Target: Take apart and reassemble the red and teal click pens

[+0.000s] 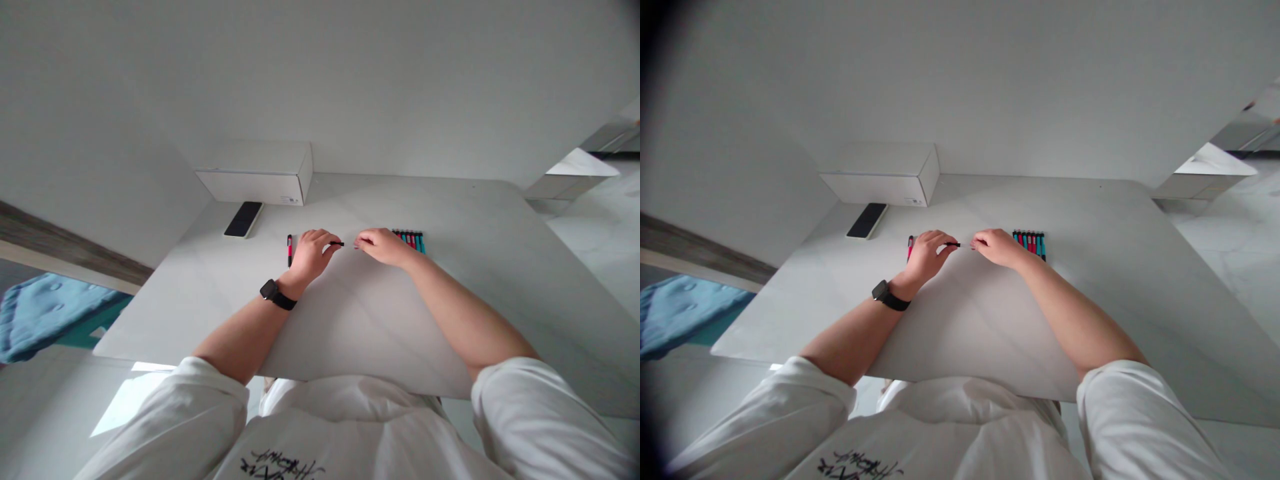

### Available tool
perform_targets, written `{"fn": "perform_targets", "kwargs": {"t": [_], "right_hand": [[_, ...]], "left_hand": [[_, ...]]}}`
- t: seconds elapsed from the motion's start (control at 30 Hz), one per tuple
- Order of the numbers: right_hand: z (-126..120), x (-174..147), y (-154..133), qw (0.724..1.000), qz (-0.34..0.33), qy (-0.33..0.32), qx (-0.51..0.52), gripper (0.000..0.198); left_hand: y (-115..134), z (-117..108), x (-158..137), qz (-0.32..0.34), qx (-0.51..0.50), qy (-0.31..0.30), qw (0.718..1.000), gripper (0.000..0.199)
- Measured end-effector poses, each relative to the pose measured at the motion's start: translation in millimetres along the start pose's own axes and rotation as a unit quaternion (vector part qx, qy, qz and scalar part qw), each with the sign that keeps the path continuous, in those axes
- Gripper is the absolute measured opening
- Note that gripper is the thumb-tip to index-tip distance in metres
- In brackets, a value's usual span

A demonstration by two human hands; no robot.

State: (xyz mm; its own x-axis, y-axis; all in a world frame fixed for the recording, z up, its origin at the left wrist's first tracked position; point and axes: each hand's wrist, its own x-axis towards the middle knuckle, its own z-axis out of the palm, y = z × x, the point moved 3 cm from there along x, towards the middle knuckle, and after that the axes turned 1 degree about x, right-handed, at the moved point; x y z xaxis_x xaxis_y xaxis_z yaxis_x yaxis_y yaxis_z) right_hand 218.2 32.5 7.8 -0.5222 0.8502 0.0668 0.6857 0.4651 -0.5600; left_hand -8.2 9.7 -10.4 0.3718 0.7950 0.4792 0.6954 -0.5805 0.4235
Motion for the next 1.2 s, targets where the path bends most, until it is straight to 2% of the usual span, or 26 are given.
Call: {"fn": "perform_targets", "kwargs": {"t": [0.2, 0.37, 0.57, 0.77, 0.87, 1.0, 1.13, 1.2], "right_hand": [[6, 0, 1, 0.998, -0.051, 0.042, -0.017, 0.010], [11, -1, 7, 0.998, -0.043, 0.044, -0.023, 0.021], [16, 2, 10, 0.997, 0.004, -0.027, -0.070, 0.034], [11, 1, 7, 0.998, -0.013, 0.021, -0.049, 0.016], [10, 1, 9, 0.999, -0.007, 0.036, -0.033, 0.020], [13, 2, 14, 0.998, -0.008, 0.006, -0.055, 0.027], [15, 2, 15, 0.998, -0.028, 0.028, -0.052, 0.011], [15, 2, 14, 0.998, -0.024, 0.046, -0.042, 0.012]], "left_hand": [[-2, 3, -1, -0.001, 0.028, -0.025, 0.999, 0.018], [-3, 5, -2, 0.016, 0.045, -0.045, 0.998, 0.016], [-1, 4, -2, 0.014, 0.057, -0.043, 0.997, 0.017], [-2, 6, -2, 0.014, 0.062, -0.054, 0.997, 0.018], [-3, 6, -2, 0.016, 0.060, -0.050, 0.997, 0.018], [-4, 6, -2, 0.017, 0.062, -0.049, 0.997, 0.018], [-4, 7, -2, 0.024, 0.067, -0.043, 0.997, 0.017], [-5, 8, -3, 0.024, 0.064, -0.038, 0.997, 0.017]]}}
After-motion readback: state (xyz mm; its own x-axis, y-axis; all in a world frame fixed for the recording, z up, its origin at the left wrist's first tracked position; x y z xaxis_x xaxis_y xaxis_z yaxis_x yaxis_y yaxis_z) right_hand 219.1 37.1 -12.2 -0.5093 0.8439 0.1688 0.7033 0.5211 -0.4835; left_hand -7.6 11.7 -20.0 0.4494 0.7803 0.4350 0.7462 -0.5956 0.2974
